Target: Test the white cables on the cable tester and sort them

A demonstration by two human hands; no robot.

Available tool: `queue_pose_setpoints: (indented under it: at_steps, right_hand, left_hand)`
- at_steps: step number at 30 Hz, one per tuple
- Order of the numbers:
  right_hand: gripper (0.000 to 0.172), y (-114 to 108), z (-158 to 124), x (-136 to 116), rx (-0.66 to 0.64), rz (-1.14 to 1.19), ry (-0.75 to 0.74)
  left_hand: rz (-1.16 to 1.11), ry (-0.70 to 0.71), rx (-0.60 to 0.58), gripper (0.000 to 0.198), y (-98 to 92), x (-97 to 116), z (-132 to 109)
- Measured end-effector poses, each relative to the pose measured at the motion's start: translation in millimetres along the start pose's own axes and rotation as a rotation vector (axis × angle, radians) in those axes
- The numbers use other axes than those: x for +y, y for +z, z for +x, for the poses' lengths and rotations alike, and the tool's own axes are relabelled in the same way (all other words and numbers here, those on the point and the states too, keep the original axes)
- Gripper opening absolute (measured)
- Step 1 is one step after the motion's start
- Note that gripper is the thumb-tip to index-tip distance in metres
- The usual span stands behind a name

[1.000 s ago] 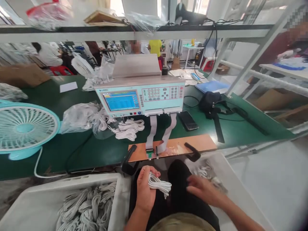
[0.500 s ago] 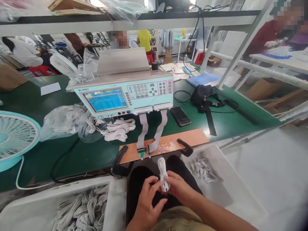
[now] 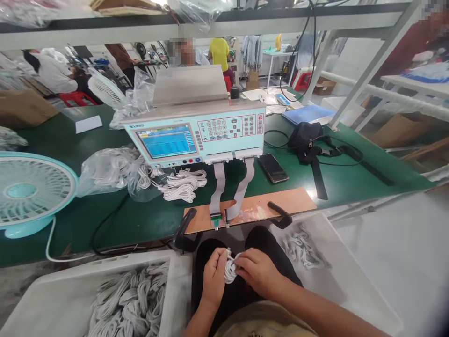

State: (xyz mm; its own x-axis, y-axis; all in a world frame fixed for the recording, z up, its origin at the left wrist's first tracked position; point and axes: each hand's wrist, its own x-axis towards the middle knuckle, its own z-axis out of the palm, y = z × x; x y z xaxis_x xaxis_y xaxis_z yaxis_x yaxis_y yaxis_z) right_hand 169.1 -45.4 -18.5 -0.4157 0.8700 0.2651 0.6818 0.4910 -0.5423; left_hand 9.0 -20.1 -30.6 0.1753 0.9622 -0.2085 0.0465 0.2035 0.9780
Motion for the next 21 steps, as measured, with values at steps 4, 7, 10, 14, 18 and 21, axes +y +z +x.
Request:
queue_pose_setpoints:
  at_steps: [4,7,10,14,18,21]
  right_hand:
    - [0.016,-3.7,21.1,-0.6,-0.017,0.077,-0.019]
    - [0.014,2.4,35.4,1.3,0.082,0.316,0.207]
    - [0.019,14.5,49.1,6.4,0.15,0.645,0.455]
    - [0.027,26.8,63.0,12.8,0.239,0.861,0.592]
    - [0.031,26.8,67.7,11.7,0.289,0.904,0.623]
    - [0.032,23.7,67.5,8.8,0.292,0.875,0.592]
  left_hand:
    - [0.004,-0.054,-0.033,0.032,-5.2,-1.4,11.3]
    - [-0.056,-0.106,-0.023,0.034,-8.9,0.1,19.1]
    - [-0.164,-0.168,0.028,0.038,-9.6,3.4,25.6]
    - [-0.286,-0.184,0.053,0.038,-8.6,8.1,31.9]
    - [-0.361,-0.194,0.06,0.038,-10.2,9.8,34.9]
    - [-0.345,-0.179,0.054,0.039,-13.3,9.1,36.4]
